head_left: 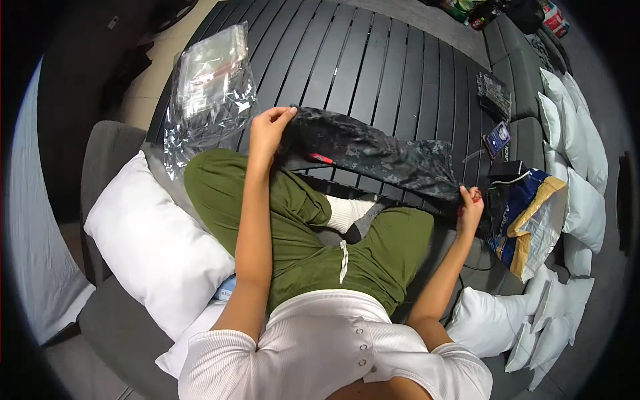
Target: The person is using a small red cutter to trim excess threads and labels from various fabric items.
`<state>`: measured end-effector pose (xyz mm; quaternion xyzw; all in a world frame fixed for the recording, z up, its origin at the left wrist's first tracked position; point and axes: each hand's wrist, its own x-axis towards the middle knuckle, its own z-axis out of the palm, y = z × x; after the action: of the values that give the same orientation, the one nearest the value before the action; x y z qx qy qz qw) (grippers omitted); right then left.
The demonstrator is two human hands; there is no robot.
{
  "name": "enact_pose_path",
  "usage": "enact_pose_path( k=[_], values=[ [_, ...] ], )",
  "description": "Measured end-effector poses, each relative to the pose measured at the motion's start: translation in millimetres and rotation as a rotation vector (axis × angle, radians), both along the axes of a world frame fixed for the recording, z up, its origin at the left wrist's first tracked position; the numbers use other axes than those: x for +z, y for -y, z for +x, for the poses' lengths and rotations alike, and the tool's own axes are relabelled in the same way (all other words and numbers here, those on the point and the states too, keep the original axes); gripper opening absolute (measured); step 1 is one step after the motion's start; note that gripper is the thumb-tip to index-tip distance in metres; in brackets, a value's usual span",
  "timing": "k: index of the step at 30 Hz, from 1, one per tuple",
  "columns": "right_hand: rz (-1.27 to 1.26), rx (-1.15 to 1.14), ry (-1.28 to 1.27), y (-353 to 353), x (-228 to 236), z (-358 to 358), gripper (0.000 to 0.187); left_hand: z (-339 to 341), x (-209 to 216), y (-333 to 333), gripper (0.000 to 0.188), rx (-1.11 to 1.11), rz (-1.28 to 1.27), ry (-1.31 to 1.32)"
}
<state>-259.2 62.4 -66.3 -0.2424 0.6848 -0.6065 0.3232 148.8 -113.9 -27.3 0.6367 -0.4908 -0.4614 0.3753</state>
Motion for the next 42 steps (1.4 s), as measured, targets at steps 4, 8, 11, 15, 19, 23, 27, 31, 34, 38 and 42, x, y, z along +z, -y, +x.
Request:
enact_pose_path(
  k=[4, 8, 11, 15, 19, 23, 27, 31, 34, 38, 42],
  values=[
    [-0.076, -0.065, 0.064, 0.7, 27.0, 3.0, 0.029, 13.6, 16.3, -27.4, 0.029, 0.036, 0.246, -0.612],
    [-0.194, -0.127, 0.007, 6.4, 29.8, -7.6, 0.028, 14.1, 5.7, -45.4, 0.029, -0.088, 0.311, -1.212],
    [-0.172, -0.071, 0.011, 6.9, 39.3, -4.3, 0.027, 5.7, 19.1, -60.2, 0.022, -0.125, 0.327, -1.383],
    [-0.115, -0.028, -0.066, 4.4, 40.7, -9.7, 0.027, -10.6, 27.0, -70.8, 0.017, -0.063, 0.375, -1.413],
    [-0.145, 0.041, -0.11, 2.0, 28.2, -26.5, 0.017, -25.7, 34.3, -78.5, 0.016, -0.119, 0.528, -1.48],
    [0.148, 0.02, -0.77, 8.1, 33.7, -8.2, 0.029, -39.7, 48.6, -88.2, 0.018, -0.137, 0.581, -1.512],
    [-0.165, 0.181, -0.127, 24.2, 92.2, 70.6, 0.011, -58.5, 79.2, -99.3, 0.029, -0.257, 0.527, -1.501],
    [-0.385, 0.385, 0.044, 24.8, 129.1, 121.3, 0.021, -71.2, 95.4, -112.0, 0.047, -0.322, 0.439, -1.36],
    [-0.503, 0.485, 0.055, 21.8, 149.5, 145.9, 0.026, -80.1, 106.6, -119.2, 0.05, -0.336, 0.325, -1.283],
    [-0.613, 0.569, -0.148, 18.8, 166.0, 163.9, 0.028, -82.1, 116.8, -126.0, 0.052, -0.401, 0.271, -1.217],
    [-0.49, 0.582, -0.101, 10.8, 182.2, 174.1, 0.037, -84.1, 116.7, -132.2, 0.052, -0.43, 0.161, -1.057]
  ],
)
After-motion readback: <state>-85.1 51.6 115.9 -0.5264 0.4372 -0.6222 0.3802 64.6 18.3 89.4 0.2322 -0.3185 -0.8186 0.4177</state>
